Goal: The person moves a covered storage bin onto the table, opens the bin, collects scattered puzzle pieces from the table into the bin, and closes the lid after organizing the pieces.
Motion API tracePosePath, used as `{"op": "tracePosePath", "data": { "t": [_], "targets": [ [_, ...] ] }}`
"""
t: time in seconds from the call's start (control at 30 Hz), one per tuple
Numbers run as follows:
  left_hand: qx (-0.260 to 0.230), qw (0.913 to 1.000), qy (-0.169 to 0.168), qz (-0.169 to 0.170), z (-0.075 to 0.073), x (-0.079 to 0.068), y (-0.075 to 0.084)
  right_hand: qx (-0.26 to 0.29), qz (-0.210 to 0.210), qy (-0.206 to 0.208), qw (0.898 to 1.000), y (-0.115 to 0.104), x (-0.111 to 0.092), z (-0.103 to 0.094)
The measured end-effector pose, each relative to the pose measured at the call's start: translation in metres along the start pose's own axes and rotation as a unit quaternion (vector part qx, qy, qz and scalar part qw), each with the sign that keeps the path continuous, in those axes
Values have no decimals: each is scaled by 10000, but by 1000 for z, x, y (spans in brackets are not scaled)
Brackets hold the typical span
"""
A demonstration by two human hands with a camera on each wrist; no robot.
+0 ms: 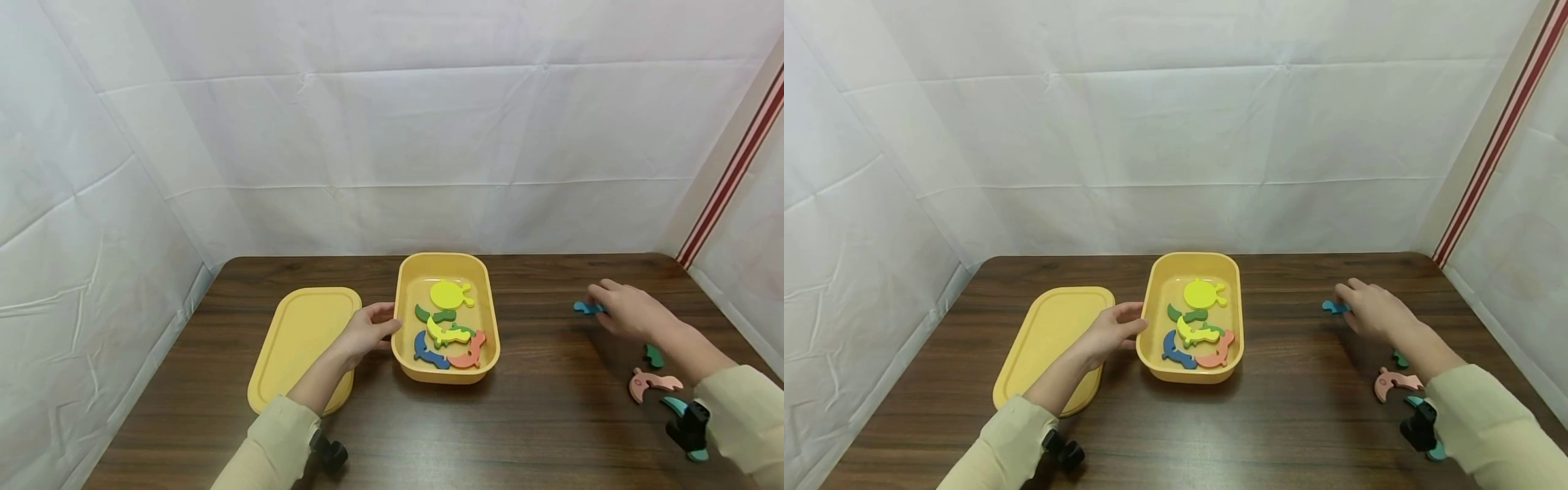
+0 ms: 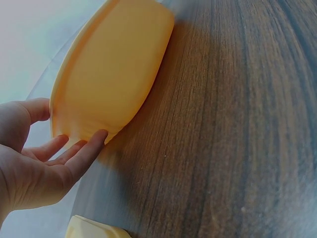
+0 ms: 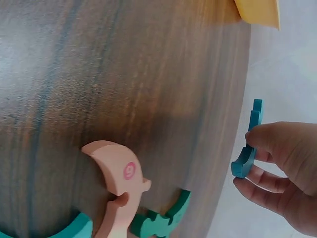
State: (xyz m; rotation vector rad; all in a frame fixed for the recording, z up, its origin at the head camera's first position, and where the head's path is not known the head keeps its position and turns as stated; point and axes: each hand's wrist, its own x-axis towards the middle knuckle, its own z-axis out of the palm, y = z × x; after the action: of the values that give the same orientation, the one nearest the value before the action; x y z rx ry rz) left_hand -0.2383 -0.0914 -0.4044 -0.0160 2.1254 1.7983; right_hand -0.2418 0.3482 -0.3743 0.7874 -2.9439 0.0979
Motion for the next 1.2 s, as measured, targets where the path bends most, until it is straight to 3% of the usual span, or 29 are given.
{"op": "tracePosePath", "data": {
  "t": [0.7,1.2],
  "targets": [
    [-9,10000,-31,21,0,1,-2,-40,-204,-37,9998,-14,21,-15],
    [-40,10000,-31,69,0,1,-2,-66,-432,-44,9990,-30,47,-12]
  ]
}}
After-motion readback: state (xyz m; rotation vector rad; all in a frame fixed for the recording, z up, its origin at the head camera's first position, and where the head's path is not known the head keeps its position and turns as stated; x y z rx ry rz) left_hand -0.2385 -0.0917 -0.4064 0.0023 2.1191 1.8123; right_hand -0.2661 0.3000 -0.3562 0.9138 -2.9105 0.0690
